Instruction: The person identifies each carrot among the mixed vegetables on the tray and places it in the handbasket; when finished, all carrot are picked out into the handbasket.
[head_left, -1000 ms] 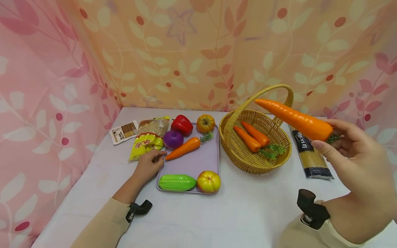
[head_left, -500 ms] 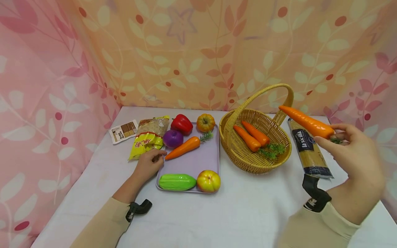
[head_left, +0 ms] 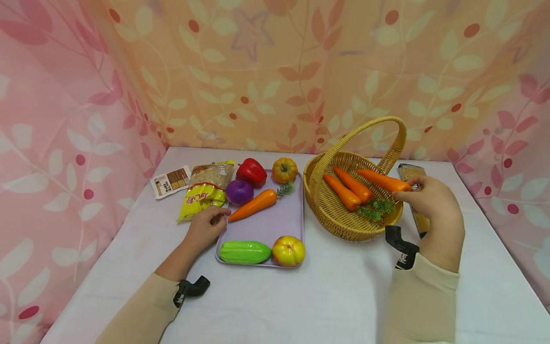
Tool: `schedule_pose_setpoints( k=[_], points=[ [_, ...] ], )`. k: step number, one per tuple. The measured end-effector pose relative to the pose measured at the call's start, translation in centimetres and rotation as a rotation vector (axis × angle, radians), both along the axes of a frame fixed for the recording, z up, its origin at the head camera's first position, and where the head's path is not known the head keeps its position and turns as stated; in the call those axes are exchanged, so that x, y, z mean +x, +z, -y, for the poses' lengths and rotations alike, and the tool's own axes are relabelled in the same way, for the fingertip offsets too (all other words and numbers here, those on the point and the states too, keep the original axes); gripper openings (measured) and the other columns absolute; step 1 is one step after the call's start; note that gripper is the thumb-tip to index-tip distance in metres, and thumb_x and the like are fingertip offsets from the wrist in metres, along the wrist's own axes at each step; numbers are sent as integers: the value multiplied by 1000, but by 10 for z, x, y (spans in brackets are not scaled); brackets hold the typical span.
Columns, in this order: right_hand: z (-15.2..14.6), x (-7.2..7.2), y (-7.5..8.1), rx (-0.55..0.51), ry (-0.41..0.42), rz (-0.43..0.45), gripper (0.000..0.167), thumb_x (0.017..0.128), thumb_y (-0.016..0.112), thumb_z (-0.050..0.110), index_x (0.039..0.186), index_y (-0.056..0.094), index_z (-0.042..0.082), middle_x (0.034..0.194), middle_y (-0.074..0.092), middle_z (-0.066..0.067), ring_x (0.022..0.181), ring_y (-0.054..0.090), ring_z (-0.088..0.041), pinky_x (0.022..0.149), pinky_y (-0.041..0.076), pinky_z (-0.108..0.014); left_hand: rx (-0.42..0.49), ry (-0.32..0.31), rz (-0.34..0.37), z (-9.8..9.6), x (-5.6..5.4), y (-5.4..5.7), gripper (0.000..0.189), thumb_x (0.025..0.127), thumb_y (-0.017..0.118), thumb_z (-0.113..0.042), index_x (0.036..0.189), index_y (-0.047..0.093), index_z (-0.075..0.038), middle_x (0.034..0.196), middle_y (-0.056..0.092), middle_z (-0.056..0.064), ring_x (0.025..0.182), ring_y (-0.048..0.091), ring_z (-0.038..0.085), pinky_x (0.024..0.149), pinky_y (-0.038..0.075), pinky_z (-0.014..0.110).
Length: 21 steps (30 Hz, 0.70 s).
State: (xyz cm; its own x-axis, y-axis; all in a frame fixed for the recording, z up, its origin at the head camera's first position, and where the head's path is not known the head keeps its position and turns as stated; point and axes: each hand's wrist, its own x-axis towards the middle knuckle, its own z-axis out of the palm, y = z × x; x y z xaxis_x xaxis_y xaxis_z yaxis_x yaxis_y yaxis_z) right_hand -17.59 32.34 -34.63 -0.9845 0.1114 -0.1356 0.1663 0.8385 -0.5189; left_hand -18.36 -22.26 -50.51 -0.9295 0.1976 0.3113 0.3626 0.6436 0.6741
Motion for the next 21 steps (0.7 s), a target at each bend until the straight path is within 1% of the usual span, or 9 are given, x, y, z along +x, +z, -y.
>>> schedule_pose_setpoints(
  k=[1,3,6,9,12,15,17,19,21],
  points=[
    [4,-3,-2,11,11,-3,61,93,69,48,125,54,-1,95,63,-20,80,59,-33,66,42,-41,1,-1,-2,0,0,0,23,90,65,-1,109,78,-7,93,67,3,77,54,19,65,45,27],
    [10,-9,-5,19,25,-1,57,92,71,44,122,57,-2,90,63,-18,77,58,-31,63,43,-40,1,-2,-2,0,0,0,23,91,65,-2,109,78,-7,92,66,3,76,54,19,65,45,27],
    [20,-16,-9,18,34,36,59,93,71,42,124,57,-6,96,63,-22,81,59,-34,65,49,-41,0,-3,-1,0,1,1,23,91,65,-2,109,77,-7,92,65,2,76,53,19,65,45,27],
    [29,-21,-13,30,42,88,64,94,69,42,129,54,-10,108,62,-28,90,59,-39,72,53,-45,-1,-5,2,0,1,1,23,91,65,-2,110,77,-7,91,65,2,77,53,18,65,45,27],
    [36,-23,-16,20,31,132,66,96,67,43,130,53,-11,108,62,-28,90,59,-38,75,54,-45,-2,-6,4,0,1,1,23,91,65,-2,110,77,-7,91,65,2,76,53,19,65,45,27],
    [43,-26,-21,19,1,133,62,97,67,42,124,58,-12,98,62,-24,83,59,-35,69,54,-40,-2,-4,8,0,1,2,23,91,65,-2,110,77,-7,91,65,2,76,53,19,65,45,27],
    [46,-29,-25,40,-13,121,59,97,67,43,116,61,-12,91,62,-22,78,58,-34,65,52,-38,-1,-2,7,0,1,2,23,91,65,-2,109,77,-7,91,65,2,76,53,19,64,44,27],
    [50,-32,-28,64,-10,104,57,96,67,42,111,63,-12,88,61,-22,77,58,-34,65,50,-39,1,-2,4,-1,1,2,23,90,65,-2,109,78,-7,92,66,2,76,53,19,64,44,27],
    [52,-34,-31,75,15,91,54,96,67,41,109,65,-12,90,63,-22,79,58,-36,68,50,-42,1,-4,0,-1,1,2,23,90,65,-2,109,77,-6,92,66,3,76,53,18,64,44,27]
  ],
)
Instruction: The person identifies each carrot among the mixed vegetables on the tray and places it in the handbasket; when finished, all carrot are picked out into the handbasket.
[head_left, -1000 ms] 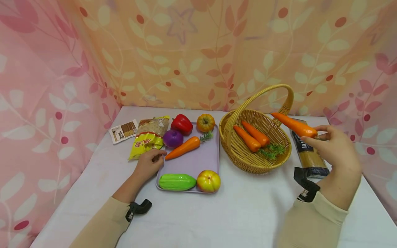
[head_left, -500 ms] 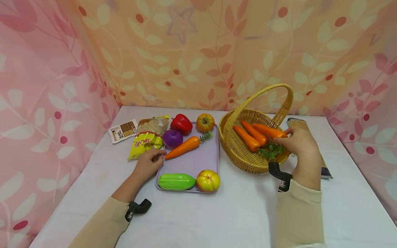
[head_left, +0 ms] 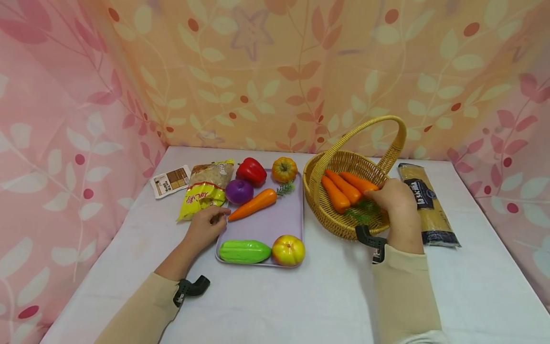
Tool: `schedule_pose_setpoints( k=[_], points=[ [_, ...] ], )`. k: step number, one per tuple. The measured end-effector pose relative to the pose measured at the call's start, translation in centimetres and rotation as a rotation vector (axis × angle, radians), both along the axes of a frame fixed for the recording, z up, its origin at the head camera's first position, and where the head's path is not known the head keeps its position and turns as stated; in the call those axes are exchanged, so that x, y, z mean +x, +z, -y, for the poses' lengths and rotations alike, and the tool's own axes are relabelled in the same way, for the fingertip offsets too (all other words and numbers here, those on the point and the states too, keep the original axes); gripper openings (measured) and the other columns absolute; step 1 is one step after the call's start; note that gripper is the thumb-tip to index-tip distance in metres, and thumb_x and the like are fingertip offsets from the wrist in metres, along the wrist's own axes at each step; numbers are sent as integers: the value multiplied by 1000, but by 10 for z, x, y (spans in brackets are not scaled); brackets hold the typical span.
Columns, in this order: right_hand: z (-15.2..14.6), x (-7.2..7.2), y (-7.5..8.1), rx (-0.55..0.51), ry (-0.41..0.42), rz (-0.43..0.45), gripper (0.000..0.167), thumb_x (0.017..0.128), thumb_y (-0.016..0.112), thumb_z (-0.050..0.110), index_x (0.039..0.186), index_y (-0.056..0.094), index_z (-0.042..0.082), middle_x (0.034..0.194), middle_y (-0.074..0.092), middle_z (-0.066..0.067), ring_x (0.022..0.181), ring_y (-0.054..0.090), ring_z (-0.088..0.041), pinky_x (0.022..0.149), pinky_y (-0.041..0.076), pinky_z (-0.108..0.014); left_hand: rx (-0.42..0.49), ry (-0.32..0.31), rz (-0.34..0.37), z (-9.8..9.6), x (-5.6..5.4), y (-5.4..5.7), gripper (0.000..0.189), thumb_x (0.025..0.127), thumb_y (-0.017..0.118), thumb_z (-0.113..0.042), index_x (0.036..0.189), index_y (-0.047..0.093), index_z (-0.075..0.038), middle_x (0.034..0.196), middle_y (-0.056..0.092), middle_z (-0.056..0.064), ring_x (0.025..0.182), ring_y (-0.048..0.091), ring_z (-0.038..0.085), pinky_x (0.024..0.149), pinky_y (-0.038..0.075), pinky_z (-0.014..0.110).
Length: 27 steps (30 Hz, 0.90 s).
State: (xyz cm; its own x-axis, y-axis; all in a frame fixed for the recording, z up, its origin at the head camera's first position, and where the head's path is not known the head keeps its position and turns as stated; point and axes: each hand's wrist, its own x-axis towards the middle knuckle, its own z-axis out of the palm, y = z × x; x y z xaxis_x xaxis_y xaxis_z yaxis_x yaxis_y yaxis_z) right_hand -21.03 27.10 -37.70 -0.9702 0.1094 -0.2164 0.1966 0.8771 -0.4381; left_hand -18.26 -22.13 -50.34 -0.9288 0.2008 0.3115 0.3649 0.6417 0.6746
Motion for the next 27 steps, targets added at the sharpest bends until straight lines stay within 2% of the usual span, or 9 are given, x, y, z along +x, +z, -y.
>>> schedule_pose_setpoints(
  k=[3,7,10,13,17,20,23,27],
  points=[
    [5,-4,-3,-14,76,14,47,98,65,37,110,69,-9,91,66,-21,80,61,-33,71,51,-42,-1,0,1,0,0,0,23,90,65,-2,109,77,-6,91,66,3,76,53,18,64,44,27],
    [15,-6,-3,-43,160,51,40,100,63,32,113,72,-5,81,67,-15,71,61,-25,67,48,-38,-9,7,16,0,0,2,23,91,65,-3,110,77,-7,92,65,3,77,53,19,65,45,27],
    [19,-6,-3,-54,174,59,38,101,62,30,113,71,-6,75,66,-12,67,59,-22,64,45,-36,-10,7,17,0,0,3,23,91,65,-3,110,77,-7,92,66,3,77,54,19,65,45,27],
    [20,-7,-3,-49,183,41,37,100,61,27,114,69,-7,76,67,-14,68,60,-24,66,47,-38,-7,5,9,-1,0,2,23,90,65,-2,109,77,-6,92,66,3,76,53,19,64,45,27],
    [18,-4,4,-37,172,-2,47,102,58,27,131,60,-10,104,68,-26,89,65,-36,84,52,-50,-12,7,14,0,0,1,23,91,65,-3,110,77,-6,93,66,3,77,53,18,65,45,27],
    [17,3,16,-50,141,-23,57,104,57,31,142,51,-11,126,60,-32,110,59,-45,96,47,-59,-13,7,19,0,0,1,24,91,65,-3,110,77,-7,94,66,3,77,54,19,65,45,27],
    [17,12,30,-62,119,-48,63,105,55,39,146,47,-8,133,56,-32,120,52,-49,100,43,-64,-14,5,13,1,-1,0,24,91,65,-3,110,77,-6,94,66,3,77,54,19,65,45,28],
    [19,26,47,-58,99,-138,68,103,52,51,147,49,-1,133,55,-31,118,51,-49,94,44,-66,-17,4,4,1,-1,-1,24,90,65,-2,110,77,-7,92,66,2,75,53,18,64,44,27]
  ],
)
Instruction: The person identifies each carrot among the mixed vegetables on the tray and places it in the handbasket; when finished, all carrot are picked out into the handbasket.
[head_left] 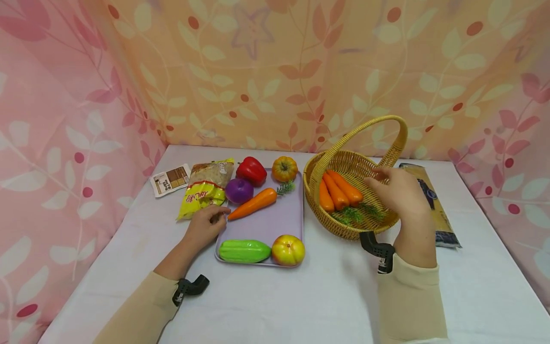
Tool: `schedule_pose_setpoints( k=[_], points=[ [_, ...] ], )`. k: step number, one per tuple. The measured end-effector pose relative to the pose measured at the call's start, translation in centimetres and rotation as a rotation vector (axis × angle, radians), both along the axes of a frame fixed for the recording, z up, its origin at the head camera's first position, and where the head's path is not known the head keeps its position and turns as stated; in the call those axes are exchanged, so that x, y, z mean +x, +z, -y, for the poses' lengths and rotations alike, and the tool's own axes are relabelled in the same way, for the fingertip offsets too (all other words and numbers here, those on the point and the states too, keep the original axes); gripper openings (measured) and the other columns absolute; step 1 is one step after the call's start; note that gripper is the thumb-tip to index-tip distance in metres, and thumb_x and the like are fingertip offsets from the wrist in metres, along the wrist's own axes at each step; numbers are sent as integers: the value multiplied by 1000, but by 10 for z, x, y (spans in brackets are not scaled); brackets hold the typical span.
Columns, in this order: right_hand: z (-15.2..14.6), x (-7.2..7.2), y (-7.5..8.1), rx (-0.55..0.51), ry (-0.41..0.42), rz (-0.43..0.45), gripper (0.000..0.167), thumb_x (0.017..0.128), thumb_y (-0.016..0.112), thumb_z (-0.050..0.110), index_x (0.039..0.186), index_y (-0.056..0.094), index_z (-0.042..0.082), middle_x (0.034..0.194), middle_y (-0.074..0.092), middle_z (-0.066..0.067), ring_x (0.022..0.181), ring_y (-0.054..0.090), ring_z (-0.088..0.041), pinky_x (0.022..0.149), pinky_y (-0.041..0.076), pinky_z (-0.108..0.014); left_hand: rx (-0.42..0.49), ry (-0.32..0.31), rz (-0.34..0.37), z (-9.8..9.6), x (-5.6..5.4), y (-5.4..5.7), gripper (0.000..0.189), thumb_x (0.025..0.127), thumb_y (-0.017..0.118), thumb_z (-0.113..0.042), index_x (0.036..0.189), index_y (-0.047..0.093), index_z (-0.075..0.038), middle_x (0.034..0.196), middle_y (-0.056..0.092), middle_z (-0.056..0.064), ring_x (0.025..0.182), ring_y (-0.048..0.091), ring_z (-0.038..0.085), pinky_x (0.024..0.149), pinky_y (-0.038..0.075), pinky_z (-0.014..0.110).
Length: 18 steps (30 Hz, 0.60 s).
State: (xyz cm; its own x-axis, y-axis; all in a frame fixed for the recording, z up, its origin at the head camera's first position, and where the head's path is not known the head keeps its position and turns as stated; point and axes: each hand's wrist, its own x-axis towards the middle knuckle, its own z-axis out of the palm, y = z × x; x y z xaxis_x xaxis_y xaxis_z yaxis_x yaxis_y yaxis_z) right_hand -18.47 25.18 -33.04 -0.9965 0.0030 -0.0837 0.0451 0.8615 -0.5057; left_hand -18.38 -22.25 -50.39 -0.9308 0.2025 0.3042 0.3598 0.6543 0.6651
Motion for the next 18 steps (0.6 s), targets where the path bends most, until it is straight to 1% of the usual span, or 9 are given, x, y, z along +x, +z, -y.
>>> schedule_pose_setpoints(
  k=[1,2,5,6,8,11,15,18],
  points=[
    [1,4,4,2,-2,-35,67,103,52,52,145,52,1,128,57,-30,113,53,-48,90,46,-64,1,-2,-2,0,0,0,24,90,65,-2,110,77,-6,92,65,3,75,53,18,63,44,27],
    [3,8,7,-1,-1,-68,66,102,52,53,145,53,2,128,58,-28,111,54,-47,88,47,-64,2,-2,-1,0,0,0,24,90,65,-2,110,77,-6,91,65,2,75,53,18,63,44,27],
    [8,20,19,9,27,-197,59,102,56,49,141,58,5,125,63,-23,100,59,-41,82,48,-58,7,-2,1,-1,0,1,24,90,65,-2,110,77,-6,91,65,2,74,53,19,63,43,27],
    [11,25,22,6,41,-236,56,102,58,47,141,59,7,125,64,-21,96,60,-38,79,48,-55,8,-2,2,-1,0,1,24,90,65,-3,110,77,-6,91,65,2,74,53,18,63,43,27],
    [16,35,29,-6,76,-300,55,102,60,43,144,59,8,132,63,-18,95,62,-34,79,48,-52,9,-3,0,-1,0,1,24,90,64,-2,110,77,-6,91,65,3,74,53,18,63,43,27],
    [25,51,37,-36,125,-396,50,101,63,37,143,60,10,130,64,-14,86,62,-26,72,47,-43,10,-3,0,-1,0,1,24,90,65,-2,110,77,-6,91,65,3,75,53,18,63,43,27],
    [42,67,43,-70,224,-564,41,98,70,22,137,64,8,124,66,-10,77,57,-17,68,44,-28,14,-3,5,-1,0,1,24,90,65,-2,109,78,-6,91,65,2,75,53,18,63,44,27],
    [56,72,43,-95,313,-660,38,94,73,12,131,67,6,121,67,-8,74,52,-13,65,42,-21,20,-4,10,-1,0,1,24,90,65,-2,109,77,-6,90,64,2,75,53,19,63,43,27]
  ],
)
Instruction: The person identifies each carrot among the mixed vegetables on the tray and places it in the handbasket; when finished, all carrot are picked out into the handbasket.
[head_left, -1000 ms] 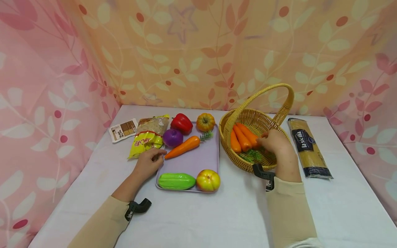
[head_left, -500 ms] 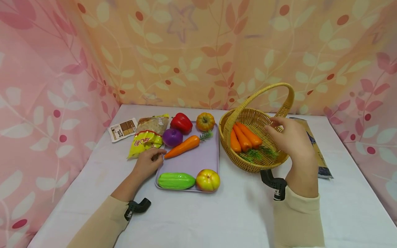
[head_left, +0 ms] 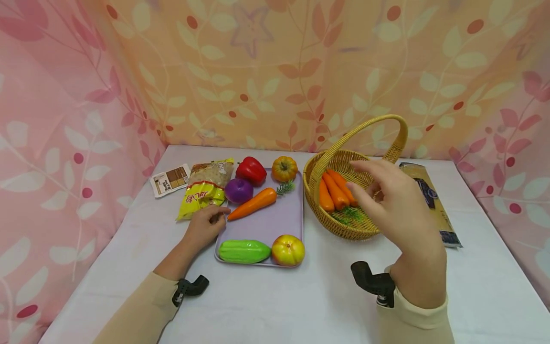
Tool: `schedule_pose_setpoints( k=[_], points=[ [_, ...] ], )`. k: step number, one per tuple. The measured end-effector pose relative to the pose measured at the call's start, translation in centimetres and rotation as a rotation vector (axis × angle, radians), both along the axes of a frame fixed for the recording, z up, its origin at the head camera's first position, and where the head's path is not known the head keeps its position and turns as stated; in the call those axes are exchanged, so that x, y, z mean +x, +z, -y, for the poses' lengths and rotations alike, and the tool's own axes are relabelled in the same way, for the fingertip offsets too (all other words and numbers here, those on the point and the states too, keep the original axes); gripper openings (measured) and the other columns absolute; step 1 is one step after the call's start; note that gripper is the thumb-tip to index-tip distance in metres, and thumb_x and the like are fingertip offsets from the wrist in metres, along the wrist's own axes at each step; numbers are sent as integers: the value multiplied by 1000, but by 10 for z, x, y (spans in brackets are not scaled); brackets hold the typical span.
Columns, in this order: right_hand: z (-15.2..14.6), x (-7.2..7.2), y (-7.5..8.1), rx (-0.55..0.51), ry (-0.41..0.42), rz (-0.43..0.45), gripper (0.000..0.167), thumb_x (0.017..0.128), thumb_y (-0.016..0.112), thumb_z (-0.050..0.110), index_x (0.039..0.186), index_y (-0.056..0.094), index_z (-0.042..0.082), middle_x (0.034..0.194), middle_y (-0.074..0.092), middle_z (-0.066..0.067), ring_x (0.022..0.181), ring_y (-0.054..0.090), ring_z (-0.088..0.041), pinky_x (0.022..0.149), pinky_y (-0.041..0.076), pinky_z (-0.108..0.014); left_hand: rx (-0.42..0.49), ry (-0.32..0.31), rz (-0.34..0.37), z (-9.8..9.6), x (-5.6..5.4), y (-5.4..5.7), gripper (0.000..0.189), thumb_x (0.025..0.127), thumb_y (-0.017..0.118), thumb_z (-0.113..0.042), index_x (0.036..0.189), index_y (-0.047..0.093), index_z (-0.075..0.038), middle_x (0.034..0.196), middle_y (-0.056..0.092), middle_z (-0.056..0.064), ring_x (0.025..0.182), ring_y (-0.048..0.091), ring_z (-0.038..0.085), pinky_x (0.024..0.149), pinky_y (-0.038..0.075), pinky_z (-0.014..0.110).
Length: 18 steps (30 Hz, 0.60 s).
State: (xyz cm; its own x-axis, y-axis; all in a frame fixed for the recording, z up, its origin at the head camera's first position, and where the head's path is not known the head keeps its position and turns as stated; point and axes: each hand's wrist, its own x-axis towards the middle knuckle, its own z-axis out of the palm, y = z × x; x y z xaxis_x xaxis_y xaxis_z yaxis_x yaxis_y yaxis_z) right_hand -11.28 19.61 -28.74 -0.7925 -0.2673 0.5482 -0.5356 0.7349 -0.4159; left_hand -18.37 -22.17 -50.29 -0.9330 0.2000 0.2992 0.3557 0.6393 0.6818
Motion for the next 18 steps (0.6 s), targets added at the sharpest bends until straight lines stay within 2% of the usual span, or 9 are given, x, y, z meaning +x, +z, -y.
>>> schedule_pose_setpoints(
  k=[4,8,11,14,18],
  points=[
    [23,-3,-6,-9,113,-44,35,92,76,10,126,70,6,116,67,-4,74,52,-10,65,44,-21,1,4,6,1,0,0,24,90,65,-3,109,78,-6,89,64,2,74,53,19,62,43,27],
    [53,-16,-22,24,190,12,32,93,75,16,124,70,8,111,65,0,74,51,-9,63,46,-26,-7,6,1,1,0,0,24,90,65,-2,110,77,-6,91,65,3,75,53,19,63,44,27],
    [75,-30,-40,95,205,82,32,95,73,20,125,69,8,112,64,0,74,52,-10,64,48,-26,-9,6,0,2,0,-1,24,90,65,-2,110,77,-6,92,65,3,76,53,19,64,44,27],
    [90,-46,-60,176,199,143,35,96,71,21,127,67,7,117,64,-3,82,61,-14,72,54,-28,-8,7,9,1,0,-1,24,90,65,-2,110,77,-7,92,66,3,76,53,18,65,44,27],
    [104,-67,-87,250,191,238,43,97,70,22,135,62,4,130,61,-8,107,66,-22,92,55,-36,-3,11,20,0,0,0,23,91,65,-3,110,78,-7,93,66,3,77,53,19,65,44,27]
  ],
)
